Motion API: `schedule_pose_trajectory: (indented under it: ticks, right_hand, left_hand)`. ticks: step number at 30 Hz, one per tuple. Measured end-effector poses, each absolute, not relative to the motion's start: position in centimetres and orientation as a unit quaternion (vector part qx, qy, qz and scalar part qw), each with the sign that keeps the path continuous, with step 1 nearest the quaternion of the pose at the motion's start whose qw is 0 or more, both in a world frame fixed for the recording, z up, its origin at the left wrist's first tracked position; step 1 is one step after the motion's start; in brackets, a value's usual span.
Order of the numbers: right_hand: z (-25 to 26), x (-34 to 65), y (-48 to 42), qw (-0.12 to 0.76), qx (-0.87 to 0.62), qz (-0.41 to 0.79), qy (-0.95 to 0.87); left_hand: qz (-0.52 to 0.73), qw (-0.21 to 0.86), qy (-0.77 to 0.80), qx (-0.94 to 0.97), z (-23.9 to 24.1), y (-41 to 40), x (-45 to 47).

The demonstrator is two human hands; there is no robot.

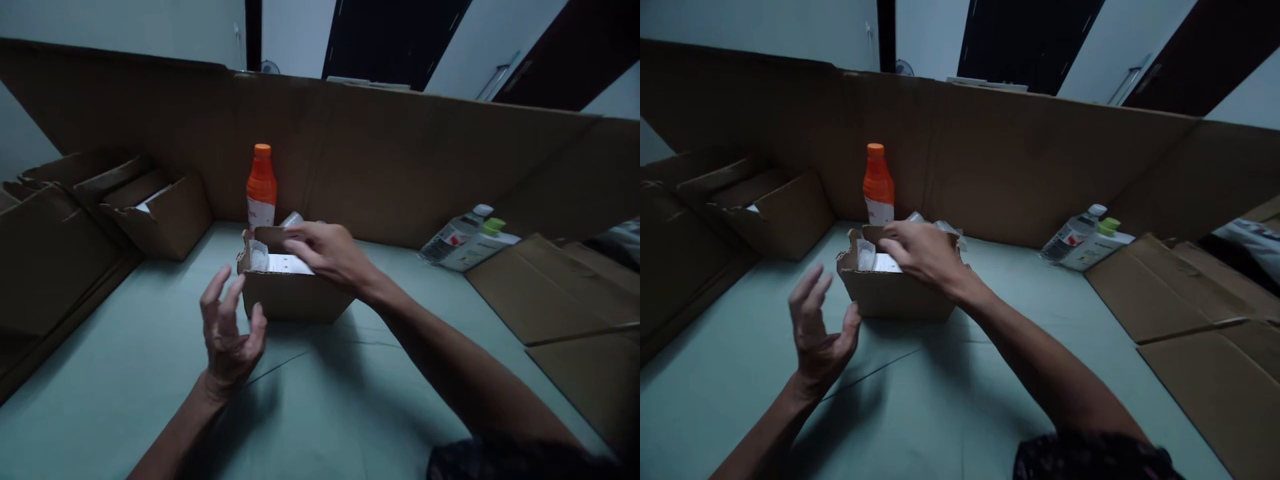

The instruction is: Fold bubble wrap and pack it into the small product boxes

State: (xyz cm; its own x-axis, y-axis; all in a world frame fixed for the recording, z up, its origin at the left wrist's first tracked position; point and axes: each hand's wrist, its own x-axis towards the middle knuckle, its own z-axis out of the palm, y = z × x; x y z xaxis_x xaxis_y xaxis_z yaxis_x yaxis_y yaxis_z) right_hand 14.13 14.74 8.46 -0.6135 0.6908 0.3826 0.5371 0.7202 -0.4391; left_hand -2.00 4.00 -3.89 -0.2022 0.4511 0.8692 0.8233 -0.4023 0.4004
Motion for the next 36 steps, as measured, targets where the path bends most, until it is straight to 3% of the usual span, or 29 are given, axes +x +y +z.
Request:
schedule_pose_trajectory:
  ticks: [3, 5, 9, 14, 21, 26, 31, 36]
  right_hand:
    - [5.3, 21.4, 11.6, 0.479, -0.427, 0.131, -0.756]
    - [1.7, 25.4, 10.3, 0.543, -0.495, 0.121, -0.667]
    - [-4.9, 27.0, 10.2, 0.477, -0.531, 0.208, -0.669]
    - [-6.3, 21.2, 12.4, 0.429, -0.485, 0.337, -0.683]
    - [-7.4, 24.9, 8.2, 0.484, -0.533, 0.31, -0.621]
    - [-8.2, 27.6, 4.3, 0.472, -0.579, 0.262, -0.611]
    - [-5.8, 21.3, 5.8, 0.476, -0.459, 0.317, -0.68]
    - [-5.7, 21.7, 6.0, 0.465, -0.492, 0.327, -0.66]
  left_hand:
    - [-0.582, 0.104, -0.564, -0.576, -4.8, 3.7, -3.8]
    - [-0.591, 0.015, -0.591, -0.549, -5.9, 4.1, -5.0]
    - [-0.622, -0.18, -0.585, -0.489, -8.1, 5.5, -5.7]
    - [-0.631, -0.321, -0.547, -0.447, -9.2, 6.9, -4.5]
    - [-0.621, -0.362, -0.521, -0.461, -8.8, 5.6, 1.0]
    - [-0.599, -0.418, -0.496, -0.469, -8.8, 2.9, 2.3]
    - [-0.636, -0.316, -0.582, -0.396, -7.3, 0.7, -2.9]
    - [-0.62, -0.279, -0.579, -0.45, -6.8, -0.1, -2.2]
